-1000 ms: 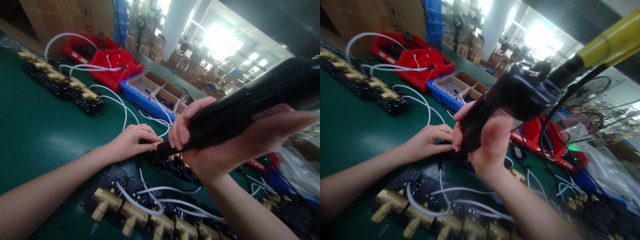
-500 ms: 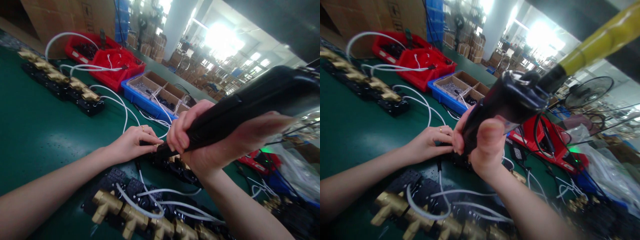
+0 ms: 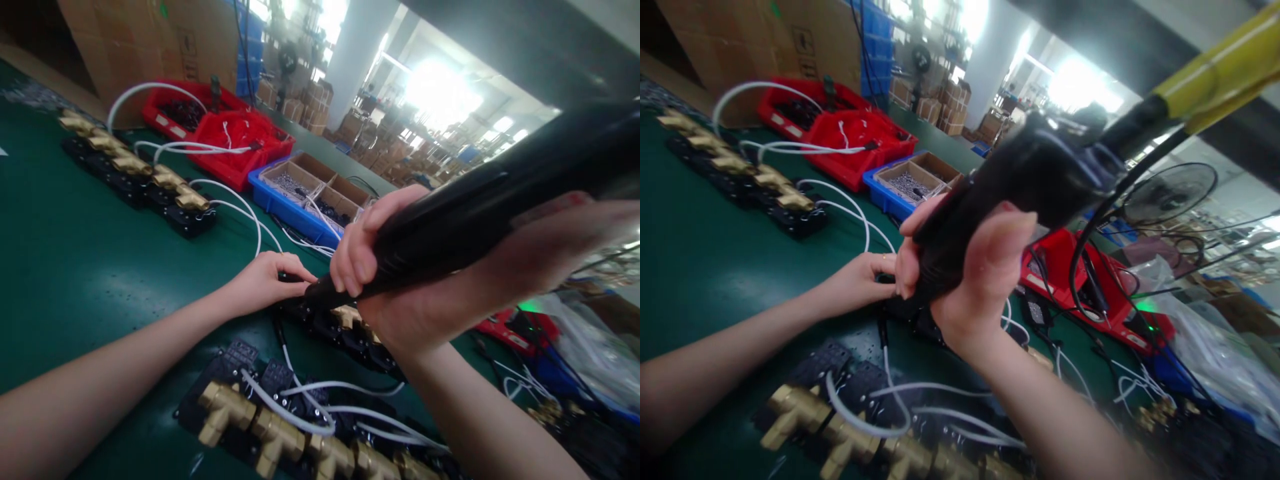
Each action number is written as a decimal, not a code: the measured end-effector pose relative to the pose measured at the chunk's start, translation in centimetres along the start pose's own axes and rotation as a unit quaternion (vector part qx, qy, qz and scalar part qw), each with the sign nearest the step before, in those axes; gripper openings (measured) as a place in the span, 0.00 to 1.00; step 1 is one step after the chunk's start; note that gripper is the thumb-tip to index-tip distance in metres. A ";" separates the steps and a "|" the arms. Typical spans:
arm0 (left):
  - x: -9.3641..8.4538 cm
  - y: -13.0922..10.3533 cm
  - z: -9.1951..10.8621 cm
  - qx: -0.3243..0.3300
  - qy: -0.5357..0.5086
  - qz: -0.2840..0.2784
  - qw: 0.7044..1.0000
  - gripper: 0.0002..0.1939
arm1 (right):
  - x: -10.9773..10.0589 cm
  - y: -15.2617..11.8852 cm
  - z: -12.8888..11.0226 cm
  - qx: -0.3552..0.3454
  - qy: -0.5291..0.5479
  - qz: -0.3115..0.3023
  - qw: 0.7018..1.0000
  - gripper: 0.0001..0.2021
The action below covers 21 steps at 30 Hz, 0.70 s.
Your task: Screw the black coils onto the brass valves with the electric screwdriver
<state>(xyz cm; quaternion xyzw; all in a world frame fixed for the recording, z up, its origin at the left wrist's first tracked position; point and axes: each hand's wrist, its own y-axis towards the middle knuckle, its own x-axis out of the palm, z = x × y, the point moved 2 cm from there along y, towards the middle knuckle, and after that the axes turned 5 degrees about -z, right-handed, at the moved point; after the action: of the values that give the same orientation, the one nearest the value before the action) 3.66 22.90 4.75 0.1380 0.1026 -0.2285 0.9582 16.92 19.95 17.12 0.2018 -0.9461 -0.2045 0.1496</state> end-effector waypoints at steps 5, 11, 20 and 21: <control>0.4 0.0 -0.3 -0.009 -0.019 0.031 0.999 0.10 | 1.2 0.6 0.5 0.033 -0.023 0.015 0.999 0.39; 0.5 -0.1 -0.2 -0.011 -0.042 0.033 0.999 0.10 | 1.2 0.5 0.7 0.021 -0.015 0.007 1.000 0.38; 0.5 -0.1 0.0 -0.004 -0.054 0.036 0.998 0.09 | 0.8 0.2 1.4 0.018 -0.010 0.010 1.000 0.36; 0.5 -0.1 0.1 -0.003 -0.054 0.038 0.998 0.09 | 0.8 0.2 1.4 0.014 -0.011 0.010 1.000 0.35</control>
<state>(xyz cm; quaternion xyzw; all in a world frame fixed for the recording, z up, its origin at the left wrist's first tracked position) 4.04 22.56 4.64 0.1266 0.0461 -0.1989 0.9707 15.63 20.21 16.14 0.1920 -0.9525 -0.1915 0.1383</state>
